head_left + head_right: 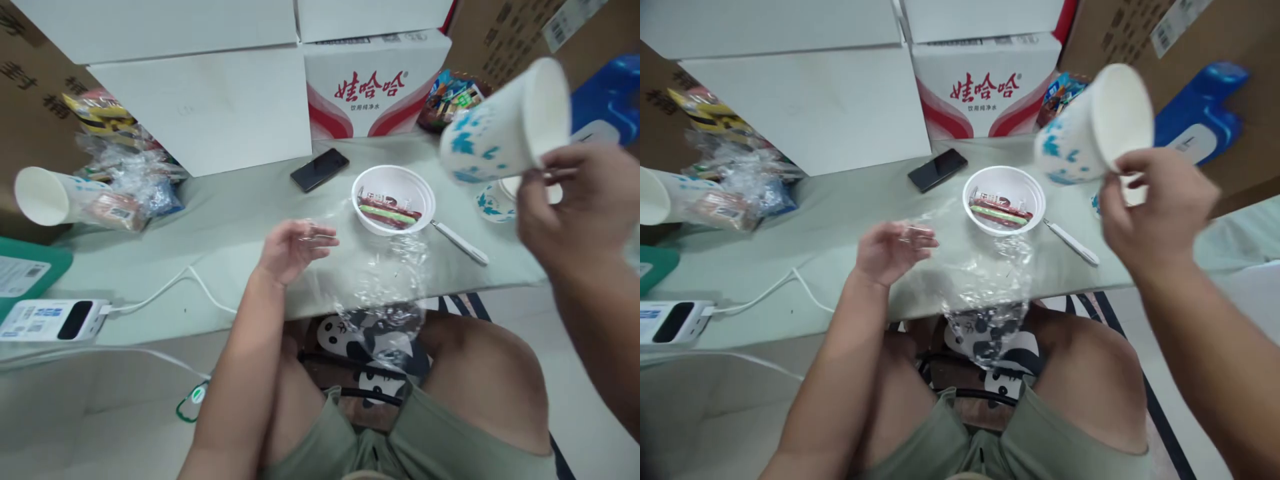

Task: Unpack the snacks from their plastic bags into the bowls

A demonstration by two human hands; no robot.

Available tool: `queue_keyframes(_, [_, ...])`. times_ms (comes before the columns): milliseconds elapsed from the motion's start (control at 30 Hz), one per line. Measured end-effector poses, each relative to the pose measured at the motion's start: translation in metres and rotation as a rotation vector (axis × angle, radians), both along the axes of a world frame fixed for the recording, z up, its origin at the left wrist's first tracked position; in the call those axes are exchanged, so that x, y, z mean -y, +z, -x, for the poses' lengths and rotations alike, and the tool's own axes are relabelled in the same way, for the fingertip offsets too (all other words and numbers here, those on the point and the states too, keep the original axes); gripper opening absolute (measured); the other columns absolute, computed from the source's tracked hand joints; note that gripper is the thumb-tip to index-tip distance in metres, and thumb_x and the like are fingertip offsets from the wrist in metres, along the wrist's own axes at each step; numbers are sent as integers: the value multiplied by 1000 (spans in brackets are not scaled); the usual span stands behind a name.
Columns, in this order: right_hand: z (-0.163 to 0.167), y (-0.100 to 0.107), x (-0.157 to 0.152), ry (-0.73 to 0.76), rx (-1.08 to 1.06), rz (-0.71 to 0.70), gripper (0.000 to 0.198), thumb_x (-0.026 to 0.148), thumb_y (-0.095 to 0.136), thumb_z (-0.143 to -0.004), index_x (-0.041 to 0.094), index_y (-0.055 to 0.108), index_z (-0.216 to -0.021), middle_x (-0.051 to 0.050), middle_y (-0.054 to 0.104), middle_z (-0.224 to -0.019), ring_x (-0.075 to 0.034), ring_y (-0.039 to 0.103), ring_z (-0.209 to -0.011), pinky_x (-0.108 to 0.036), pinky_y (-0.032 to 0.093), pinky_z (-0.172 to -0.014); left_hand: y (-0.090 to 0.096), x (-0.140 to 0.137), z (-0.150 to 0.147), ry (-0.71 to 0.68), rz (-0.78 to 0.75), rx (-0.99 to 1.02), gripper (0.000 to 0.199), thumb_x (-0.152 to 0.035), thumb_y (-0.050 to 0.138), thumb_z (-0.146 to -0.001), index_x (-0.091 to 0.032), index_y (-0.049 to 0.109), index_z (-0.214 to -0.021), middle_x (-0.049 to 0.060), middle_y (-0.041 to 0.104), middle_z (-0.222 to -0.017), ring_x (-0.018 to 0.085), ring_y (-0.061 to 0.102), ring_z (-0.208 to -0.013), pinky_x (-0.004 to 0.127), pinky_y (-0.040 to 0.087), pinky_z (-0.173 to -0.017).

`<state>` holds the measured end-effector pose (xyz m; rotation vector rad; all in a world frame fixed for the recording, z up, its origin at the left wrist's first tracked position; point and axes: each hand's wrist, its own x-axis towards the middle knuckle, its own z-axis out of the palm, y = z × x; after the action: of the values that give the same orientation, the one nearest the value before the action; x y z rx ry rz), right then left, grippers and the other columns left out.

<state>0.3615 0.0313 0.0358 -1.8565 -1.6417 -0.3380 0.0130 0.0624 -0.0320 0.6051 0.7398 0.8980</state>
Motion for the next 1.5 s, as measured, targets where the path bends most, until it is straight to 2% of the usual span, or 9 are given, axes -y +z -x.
queue_keyframes(200, [129, -9, -49, 481, -48, 177, 23, 24, 46, -92, 26, 67, -102, -12, 71, -113, -33, 63, -114, -51, 45, -100, 2, 8, 47, 158, -36, 41, 44, -45, 65, -64, -19, 36, -43, 8, 61, -57, 17, 60, -47, 20, 23, -33])
queue_keyframes(333, [163, -38, -77, 662, 91, 423, 25, 16, 49, -86, 25, 69, -98, -10, 73, -111, -33, 59, -123, -55, 40, -105, -1, 14, 52, 148, -27, -20, 38, -53, 61, -65, -21, 48, -50, 11, 63, -62, 22, 61, -51, 23, 20, -34])
queue_keyframes(467, [148, -49, -60, 707, -38, 367, 26, 16, 55, -80, 27, 71, -96, -6, 72, -123, -35, 51, -138, -62, 34, -113, 1, 12, 50, 197, 9, -21, 31, -50, 60, -68, -20, 58, -62, 14, 71, -81, 29, 72, -72, 22, 26, -39])
queue_keyframes(600, [112, -51, -5, 415, -771, 170, 18, 38, 52, -89, 30, 68, -94, -5, 74, -103, -28, 68, -109, -55, 50, -102, 4, 9, 49, 251, 24, 13, 27, -45, 61, -70, -19, 56, -63, 14, 74, -101, 35, 74, -90, 22, 32, -42])
queue_keyframes(767, [96, -65, 50, 520, -1449, 691, 67, 80, 63, -69, 27, 68, -111, -12, 76, -114, -32, 74, -102, -52, 60, -85, 7, 9, 40, 262, -23, 31, 26, -34, 61, -67, -17, 47, -53, 12, 75, -99, 29, 74, -81, 19, 29, -39])
queue_keyframes(900, [98, -77, 59, 533, -1463, 797, 46, 61, 81, -68, 24, 71, -93, -8, 78, -102, -25, 75, -92, -43, 60, -84, 9, 10, 28, 212, -109, 24, 32, -24, 56, -66, -16, 34, -43, 13, 77, -94, 22, 72, -66, 20, 33, -37])
queue_keyframes(1167, [63, -84, 45, 285, -1502, 208, 32, 45, 82, -70, 28, 62, -88, 5, 57, -68, -13, 51, -57, -28, 47, -55, 3, 13, 12, 300, -253, -358, 11, -21, 61, -55, -14, 57, -47, 10, 75, -68, 19, 70, -53, 18, 44, -37])
queue_keyframes(1333, [56, -80, 50, 429, -1758, 534, 42, 37, 90, -60, 25, 68, -94, 6, 54, -66, -11, 50, -58, -30, 51, -61, 4, 17, -2, 114, -223, -458, 20, -33, 70, -57, -14, 64, -60, 8, 75, -69, 17, 69, -53, 20, 48, -40])
queue_keyframes(1500, [57, -82, 50, 454, -1833, 568, 34, 24, 91, -57, 22, 59, -70, 5, 62, -76, -9, 56, -63, -25, 52, -61, -1, 16, -9, -32, -209, -536, 30, -41, 80, -64, -18, 62, -67, -7, 42, -37, 4, 30, -28, 15, 18, -30])
